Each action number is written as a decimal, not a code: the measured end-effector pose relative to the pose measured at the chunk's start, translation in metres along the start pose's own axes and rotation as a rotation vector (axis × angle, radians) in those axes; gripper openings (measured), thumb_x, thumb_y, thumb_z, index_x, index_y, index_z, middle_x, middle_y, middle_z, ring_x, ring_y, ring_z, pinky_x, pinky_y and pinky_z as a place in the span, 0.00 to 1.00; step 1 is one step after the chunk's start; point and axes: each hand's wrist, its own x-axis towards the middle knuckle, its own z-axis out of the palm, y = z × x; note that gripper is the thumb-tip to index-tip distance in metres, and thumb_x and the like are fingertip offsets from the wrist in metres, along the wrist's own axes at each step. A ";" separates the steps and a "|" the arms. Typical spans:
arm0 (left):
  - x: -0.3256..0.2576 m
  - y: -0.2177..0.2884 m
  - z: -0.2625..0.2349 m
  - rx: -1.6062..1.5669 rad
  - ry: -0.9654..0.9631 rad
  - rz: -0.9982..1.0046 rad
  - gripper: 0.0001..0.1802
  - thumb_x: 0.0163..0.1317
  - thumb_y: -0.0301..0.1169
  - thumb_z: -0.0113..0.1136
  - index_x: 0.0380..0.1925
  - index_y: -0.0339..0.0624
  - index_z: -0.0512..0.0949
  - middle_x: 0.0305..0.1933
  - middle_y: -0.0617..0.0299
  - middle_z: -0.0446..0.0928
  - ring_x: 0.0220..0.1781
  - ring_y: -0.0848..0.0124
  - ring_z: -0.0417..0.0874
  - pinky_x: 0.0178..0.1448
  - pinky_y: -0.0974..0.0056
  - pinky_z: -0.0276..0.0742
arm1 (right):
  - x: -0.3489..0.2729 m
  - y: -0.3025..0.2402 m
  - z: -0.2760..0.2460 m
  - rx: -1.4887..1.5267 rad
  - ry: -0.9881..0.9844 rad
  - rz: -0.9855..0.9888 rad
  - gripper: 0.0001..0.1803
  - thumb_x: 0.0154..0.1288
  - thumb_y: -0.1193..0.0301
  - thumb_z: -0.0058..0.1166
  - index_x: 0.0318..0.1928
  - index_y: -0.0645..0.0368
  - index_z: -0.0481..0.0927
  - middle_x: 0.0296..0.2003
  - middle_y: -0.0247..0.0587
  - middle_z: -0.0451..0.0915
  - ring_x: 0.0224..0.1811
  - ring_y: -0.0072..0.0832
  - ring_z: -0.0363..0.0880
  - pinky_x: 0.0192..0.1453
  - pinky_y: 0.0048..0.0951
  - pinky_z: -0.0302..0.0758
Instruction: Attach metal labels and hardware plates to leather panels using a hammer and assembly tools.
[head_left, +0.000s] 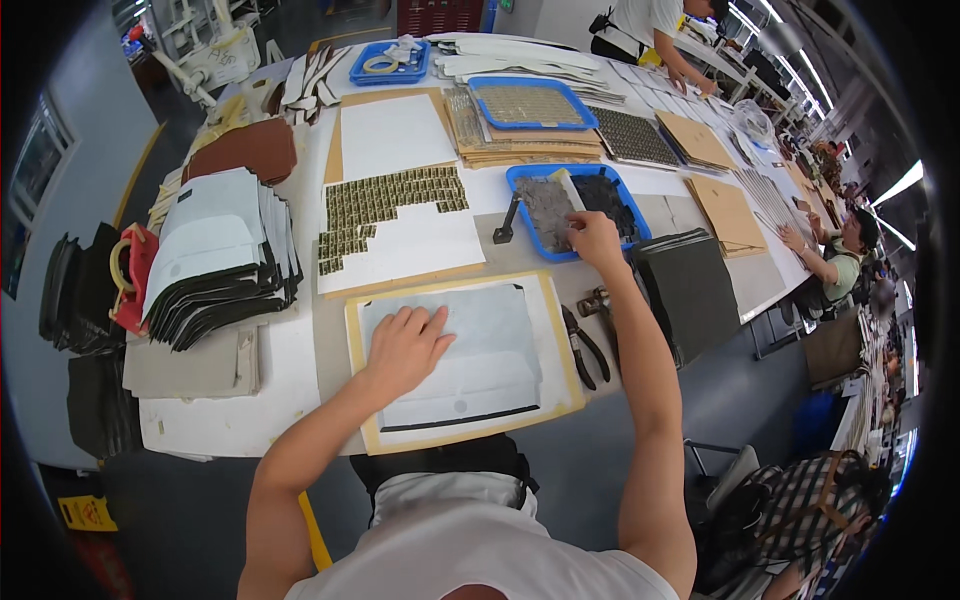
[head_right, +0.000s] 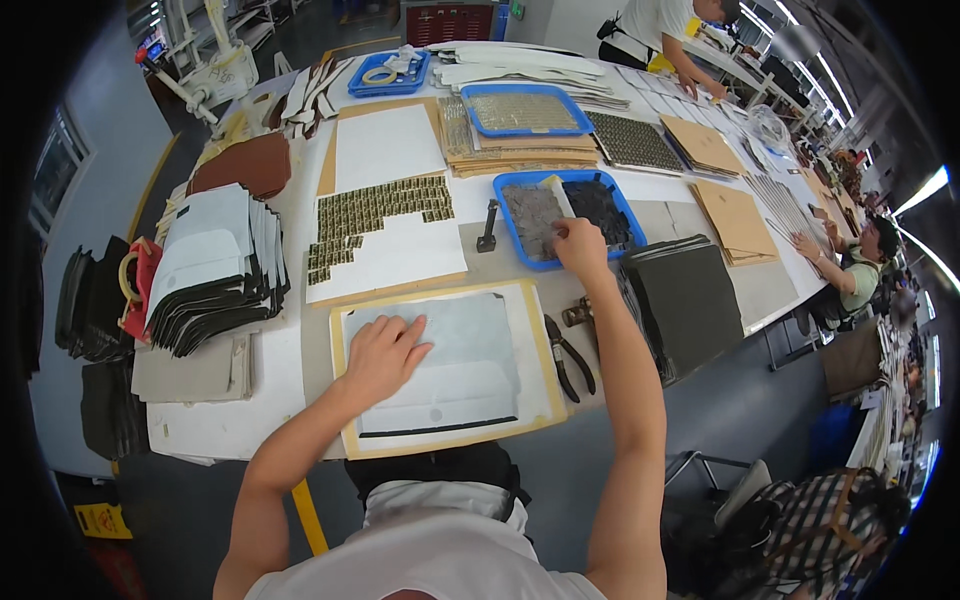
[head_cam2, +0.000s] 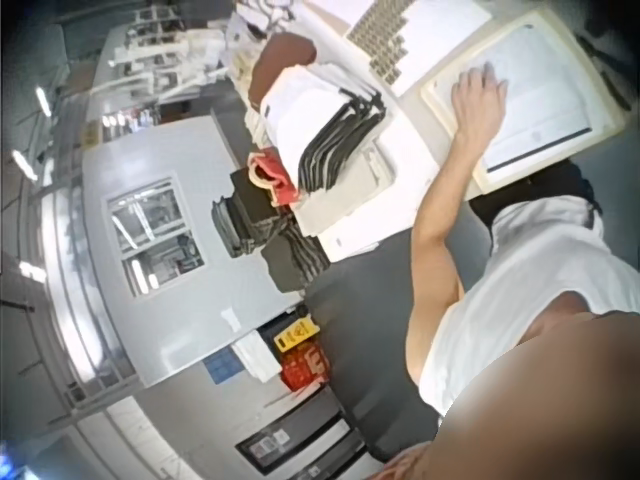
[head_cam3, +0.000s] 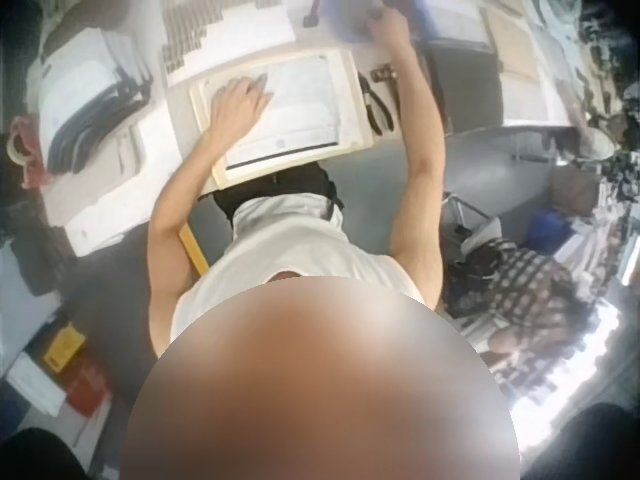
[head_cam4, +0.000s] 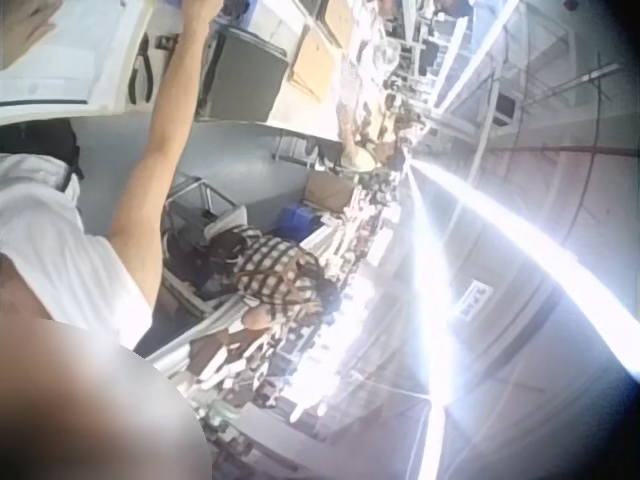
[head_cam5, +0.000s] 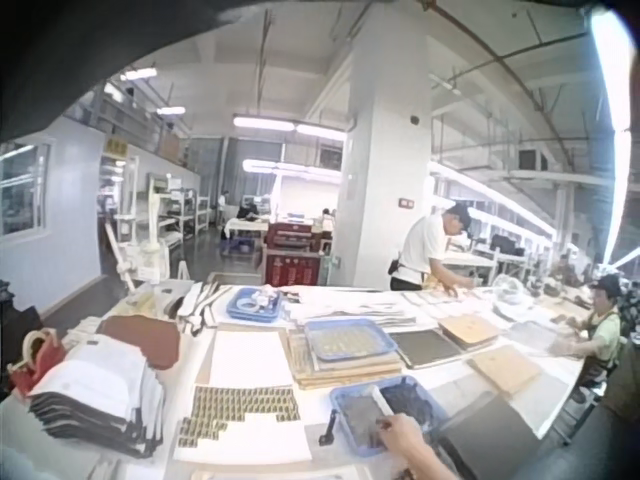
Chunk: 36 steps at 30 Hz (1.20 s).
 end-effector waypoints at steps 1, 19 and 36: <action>-0.003 -0.002 -0.004 0.012 0.010 -0.002 0.20 0.65 0.42 0.67 0.54 0.46 0.85 0.34 0.64 0.71 0.38 0.65 0.74 0.38 0.59 0.72 | 0.011 -0.007 0.011 -0.027 -0.040 0.034 0.17 0.58 0.68 0.68 0.48 0.55 0.90 0.38 0.47 0.90 0.44 0.45 0.89 0.52 0.41 0.84; 0.004 0.003 0.003 -0.071 -0.065 -0.052 0.22 0.68 0.45 0.64 0.59 0.52 0.83 0.35 0.63 0.71 0.39 0.64 0.74 0.43 0.58 0.71 | 0.045 0.017 0.005 0.000 -0.179 0.275 0.16 0.46 0.67 0.75 0.36 0.60 0.91 0.34 0.48 0.90 0.40 0.39 0.90 0.49 0.36 0.83; 0.005 0.002 0.003 -0.185 -0.006 -0.136 0.25 0.64 0.47 0.67 0.57 0.48 0.83 0.32 0.62 0.73 0.37 0.63 0.77 0.37 0.56 0.75 | -0.112 -0.136 0.042 0.983 -0.344 0.289 0.08 0.69 0.79 0.61 0.46 0.68 0.84 0.37 0.41 0.86 0.37 0.27 0.87 0.43 0.26 0.86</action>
